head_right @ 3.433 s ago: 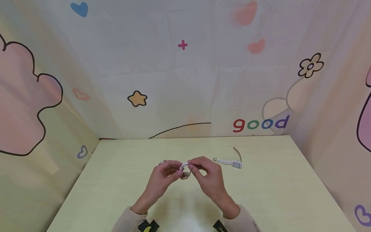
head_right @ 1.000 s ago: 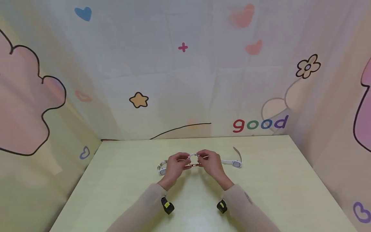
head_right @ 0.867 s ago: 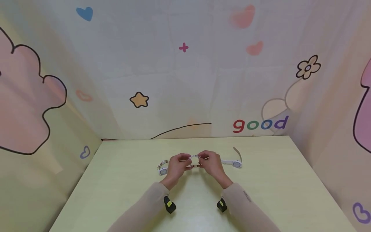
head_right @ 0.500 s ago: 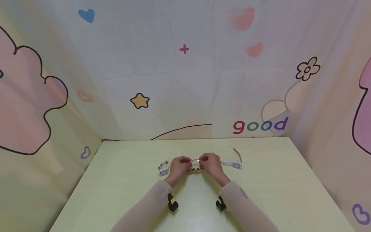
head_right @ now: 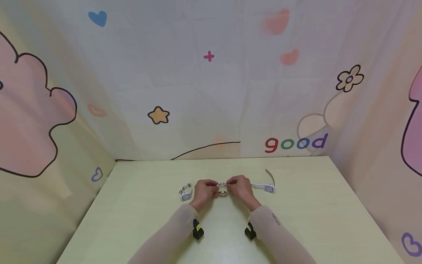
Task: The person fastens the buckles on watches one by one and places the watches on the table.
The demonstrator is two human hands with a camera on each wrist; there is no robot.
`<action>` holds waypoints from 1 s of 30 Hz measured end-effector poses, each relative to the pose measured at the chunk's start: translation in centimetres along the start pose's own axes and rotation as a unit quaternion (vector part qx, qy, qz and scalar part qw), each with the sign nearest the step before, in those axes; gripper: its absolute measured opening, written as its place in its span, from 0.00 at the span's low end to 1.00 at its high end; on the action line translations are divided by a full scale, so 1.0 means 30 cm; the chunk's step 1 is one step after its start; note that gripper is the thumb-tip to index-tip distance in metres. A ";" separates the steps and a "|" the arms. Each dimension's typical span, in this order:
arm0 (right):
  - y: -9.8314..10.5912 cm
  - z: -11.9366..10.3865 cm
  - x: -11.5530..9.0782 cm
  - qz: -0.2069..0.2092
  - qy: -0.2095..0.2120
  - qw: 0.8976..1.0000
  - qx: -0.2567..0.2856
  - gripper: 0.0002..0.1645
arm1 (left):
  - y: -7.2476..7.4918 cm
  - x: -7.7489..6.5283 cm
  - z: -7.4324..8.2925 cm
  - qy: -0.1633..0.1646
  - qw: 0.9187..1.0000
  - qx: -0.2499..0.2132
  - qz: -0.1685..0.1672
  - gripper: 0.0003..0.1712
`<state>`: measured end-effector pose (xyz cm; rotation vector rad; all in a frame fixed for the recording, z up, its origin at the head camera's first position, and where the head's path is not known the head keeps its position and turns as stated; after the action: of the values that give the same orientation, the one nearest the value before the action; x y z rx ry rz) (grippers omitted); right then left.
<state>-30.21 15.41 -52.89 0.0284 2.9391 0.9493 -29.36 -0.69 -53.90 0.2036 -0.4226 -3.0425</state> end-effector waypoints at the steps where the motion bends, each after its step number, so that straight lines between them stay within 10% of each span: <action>1: -0.002 0.002 0.001 -0.004 -0.003 1.000 -0.002 0.06 | 0.001 -0.001 0.001 -0.010 1.000 0.023 0.006 0.06; 9: -0.004 0.001 0.010 -0.004 0.015 1.000 -0.025 0.08 | 0.010 0.000 0.020 -0.035 0.989 0.141 0.018 0.09; 30: 0.145 -0.068 -0.124 0.000 0.072 0.997 0.015 0.15 | 0.020 -0.114 0.114 -0.121 0.991 0.063 -0.017 0.13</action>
<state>-26.59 17.62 -48.51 -0.0398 3.0839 0.9450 -26.43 -0.06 -50.06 -0.1557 -0.6333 -3.0857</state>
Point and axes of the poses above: each hand's wrist, its own x-axis towards the middle knuckle, its own y-axis out of the back of the hand, z = x × y, the point moved 2 cm from there along x, towards the middle knuckle, and after that the axes turned 2 degrees about z, right-handed, at the moved point
